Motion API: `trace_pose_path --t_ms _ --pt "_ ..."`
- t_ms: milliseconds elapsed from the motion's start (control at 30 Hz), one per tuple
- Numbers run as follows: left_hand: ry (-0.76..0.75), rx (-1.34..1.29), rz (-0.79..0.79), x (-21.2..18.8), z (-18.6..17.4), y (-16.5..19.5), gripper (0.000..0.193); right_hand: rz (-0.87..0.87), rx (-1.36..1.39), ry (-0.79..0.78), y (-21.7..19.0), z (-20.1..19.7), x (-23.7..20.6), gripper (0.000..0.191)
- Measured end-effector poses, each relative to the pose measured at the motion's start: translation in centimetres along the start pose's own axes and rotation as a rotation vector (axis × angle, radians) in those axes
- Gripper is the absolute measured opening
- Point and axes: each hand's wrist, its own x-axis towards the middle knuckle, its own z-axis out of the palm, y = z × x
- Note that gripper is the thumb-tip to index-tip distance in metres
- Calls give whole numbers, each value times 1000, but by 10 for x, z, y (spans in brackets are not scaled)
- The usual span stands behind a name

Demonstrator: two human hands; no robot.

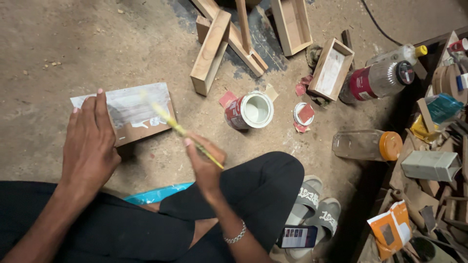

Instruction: The person sits on the floor and paints small wooden boxes white using a paintbrush, dipping the brush into a paint can and brushing the sides and top of each box, turning the boxes to coat different surfaces.

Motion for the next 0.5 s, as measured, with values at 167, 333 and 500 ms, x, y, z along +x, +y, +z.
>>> trace_pose_path --t_ms 167,333,500 --pt "-7 -2 3 -1 -1 3 102 156 327 -196 11 25 1 26" --pt "0 21 2 1 -1 2 100 32 82 95 13 5 20 25" --pt "34 38 34 -2 -1 3 101 -66 11 22 -7 6 2 25"
